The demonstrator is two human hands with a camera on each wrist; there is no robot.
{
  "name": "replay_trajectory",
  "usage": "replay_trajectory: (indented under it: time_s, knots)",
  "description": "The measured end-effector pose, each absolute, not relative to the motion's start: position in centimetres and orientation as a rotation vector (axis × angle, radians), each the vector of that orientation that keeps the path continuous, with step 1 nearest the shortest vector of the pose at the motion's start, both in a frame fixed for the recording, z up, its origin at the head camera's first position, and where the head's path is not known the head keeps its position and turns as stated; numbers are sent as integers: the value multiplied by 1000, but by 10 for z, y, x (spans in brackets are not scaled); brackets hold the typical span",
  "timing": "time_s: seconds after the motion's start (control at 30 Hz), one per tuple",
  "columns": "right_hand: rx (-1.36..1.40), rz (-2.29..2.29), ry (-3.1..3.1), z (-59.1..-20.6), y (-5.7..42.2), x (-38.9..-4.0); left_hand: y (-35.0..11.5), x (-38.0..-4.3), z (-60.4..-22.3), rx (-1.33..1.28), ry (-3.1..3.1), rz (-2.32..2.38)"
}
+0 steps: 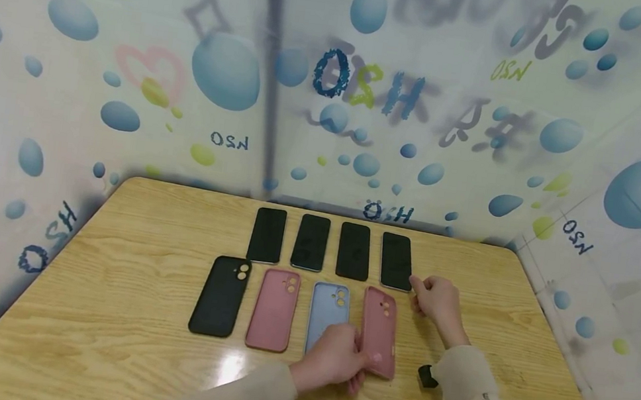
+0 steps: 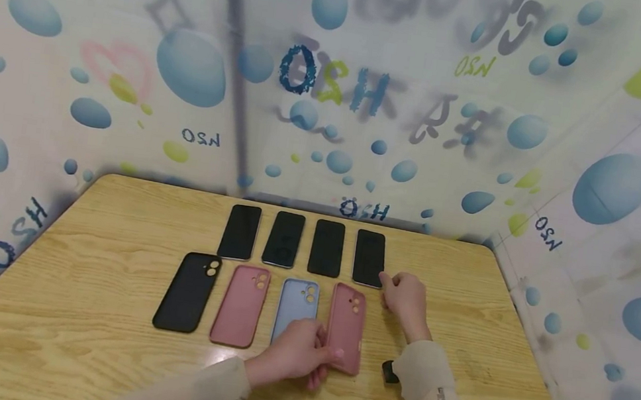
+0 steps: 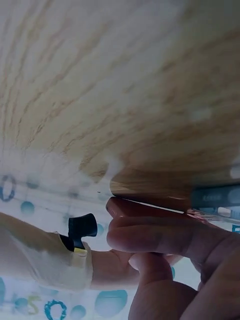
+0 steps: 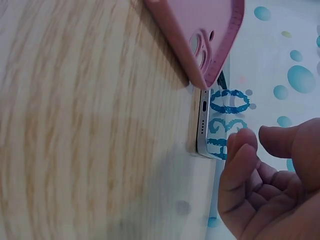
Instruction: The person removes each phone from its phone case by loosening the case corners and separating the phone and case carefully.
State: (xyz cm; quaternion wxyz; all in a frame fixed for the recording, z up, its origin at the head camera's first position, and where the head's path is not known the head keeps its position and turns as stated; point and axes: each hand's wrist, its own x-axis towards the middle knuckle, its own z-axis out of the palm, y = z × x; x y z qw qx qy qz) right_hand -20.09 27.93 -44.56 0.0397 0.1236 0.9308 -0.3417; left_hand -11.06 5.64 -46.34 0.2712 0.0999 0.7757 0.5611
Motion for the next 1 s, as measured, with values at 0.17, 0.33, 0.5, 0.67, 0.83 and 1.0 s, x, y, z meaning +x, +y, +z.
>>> replay_trajectory:
  time_s: [0.17, 0.33, 0.5, 0.67, 0.83, 1.0]
  knots:
    - [358, -1100, 2859, -447, 278, -201, 61, -111, -462, 303, 2162, 1525]
    - [347, -1121, 2855, -446, 277, -200, 58, -113, -462, 312, 2230, 1524]
    - [316, -1133, 2833, -443, 275, -197, 43, -114, -458, 340, 2285, 1486]
    - [240, -1137, 2824, -441, 275, -194, 27, -116, -452, 421, 2352, 1459]
    - [152, -1143, 2819, -442, 279, -190, 12, -120, -447, 520, 2440, 1438]
    - [41, -1140, 2847, -444, 282, -186, -10, -128, -448, 538, 2457, 1424]
